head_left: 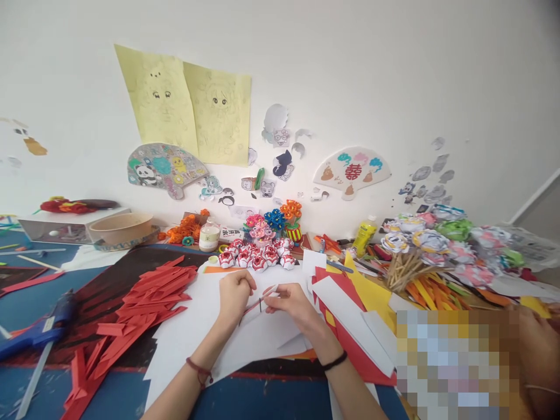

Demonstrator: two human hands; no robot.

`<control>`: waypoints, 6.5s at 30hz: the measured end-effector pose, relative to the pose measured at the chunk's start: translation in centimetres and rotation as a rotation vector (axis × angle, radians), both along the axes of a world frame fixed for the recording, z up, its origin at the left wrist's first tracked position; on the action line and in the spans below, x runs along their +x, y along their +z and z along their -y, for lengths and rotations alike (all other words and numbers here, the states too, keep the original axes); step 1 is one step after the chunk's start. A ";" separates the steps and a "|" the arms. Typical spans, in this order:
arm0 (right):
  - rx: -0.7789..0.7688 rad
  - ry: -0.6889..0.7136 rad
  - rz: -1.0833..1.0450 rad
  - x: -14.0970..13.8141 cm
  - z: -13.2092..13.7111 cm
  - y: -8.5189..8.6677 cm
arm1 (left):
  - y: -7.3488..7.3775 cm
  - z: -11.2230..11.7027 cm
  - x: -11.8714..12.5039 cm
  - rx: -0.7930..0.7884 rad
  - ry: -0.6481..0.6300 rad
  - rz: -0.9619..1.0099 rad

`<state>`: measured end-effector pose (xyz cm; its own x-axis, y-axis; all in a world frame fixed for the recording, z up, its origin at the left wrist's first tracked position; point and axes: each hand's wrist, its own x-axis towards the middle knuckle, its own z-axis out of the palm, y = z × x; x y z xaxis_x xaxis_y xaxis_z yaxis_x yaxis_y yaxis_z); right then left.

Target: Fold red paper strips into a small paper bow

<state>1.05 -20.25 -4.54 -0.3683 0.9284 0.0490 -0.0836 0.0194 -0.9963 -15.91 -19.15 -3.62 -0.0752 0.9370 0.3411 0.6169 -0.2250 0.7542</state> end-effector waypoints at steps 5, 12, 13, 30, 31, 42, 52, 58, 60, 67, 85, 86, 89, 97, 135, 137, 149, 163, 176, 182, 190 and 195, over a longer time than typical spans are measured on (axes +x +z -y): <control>0.177 -0.070 0.067 -0.1 -0.2 -0.1 | 0.9 0.0 -0.7 0.035 -0.176 0.030; 0.473 -0.245 0.214 -0.4 0.9 1.8 | 1.5 1.7 -1.2 0.105 -0.447 0.029; 0.478 -0.269 0.210 -0.4 1.0 1.9 | 1.4 1.7 -1.3 0.122 -0.437 0.014; 0.676 -0.402 0.296 -1.9 0.8 0.5 | 0.3 2.5 -0.8 0.225 -0.340 -0.108; 0.695 -0.401 0.318 -1.8 0.8 0.3 | 0.1 2.4 -0.8 0.219 -0.344 -0.126; 0.750 -0.473 0.424 -2.2 0.6 -1.0 | -1.0 2.7 -0.5 0.249 -0.216 -0.269; 0.843 -0.514 0.513 -2.2 1.2 -1.3 | -1.0 3.8 0.4 0.216 -0.105 -0.307; 0.945 -0.551 0.513 -2.6 1.6 -1.6 | -1.0 4.0 0.4 0.213 -0.068 -0.280; 0.978 -0.579 0.521 -2.8 1.7 -1.7 | -1.1 4.0 0.4 0.220 -0.046 -0.275; 1.130 -0.681 0.556 -2.9 2.1 -1.9 | -1.5 4.3 0.6 0.355 0.041 -0.346; 0.918 -0.658 0.389 -3.2 2.4 -1.1 | -1.5 4.7 1.0 0.400 0.006 -0.293; 0.892 -0.647 0.382 -3.3 2.3 -1.0 | -1.5 4.6 1.0 0.406 0.002 -0.292; 0.825 -0.608 0.364 -3.5 2.3 -0.7 | -1.7 4.5 0.8 0.434 -0.011 -0.310; 0.656 -0.653 0.349 -3.1 1.7 -1.2 | -2.4 4.5 1.0 0.551 -0.047 -0.504; 0.104 -0.319 -0.212 -1.2 -0.4 -1.6 | -1.1 4.3 0.2 0.302 -0.283 -0.346; 0.074 -0.332 -0.238 -1.2 -0.5 -1.7 | -1.3 4.2 0.2 0.223 -0.314 -0.334; 0.062 -0.358 -0.198 -1.0 -1.1 -2.1 | -1.0 4.1 0.3 0.092 -0.380 -0.136; 0.115 -0.419 -0.078 -0.8 -1.1 -2.7 | -1.1 3.3 -0.6 0.032 -0.236 -0.079; 0.152 -0.382 -0.096 -0.5 -1.3 -2.5 | -1.3 3.4 -0.4 0.117 -0.266 -0.275; 0.149 -0.353 -0.155 -0.5 -1.3 -2.1 | -0.9 3.1 -0.7 0.089 -0.268 -0.271; 0.209 -0.274 -0.175 0.0 -1.2 -1.2 | -0.8 3.1 -0.6 0.049 -0.288 -0.129; 0.205 -0.257 -0.172 -0.2 -1.4 -1.7 | -1.3 3.1 -0.5 0.091 -0.300 -0.215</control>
<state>0.88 -18.84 -6.29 -0.0948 0.9539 0.2848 -0.2158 0.2596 -0.9413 -16.43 -22.22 -4.95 0.2798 0.8717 0.4023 0.6555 -0.4796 0.5833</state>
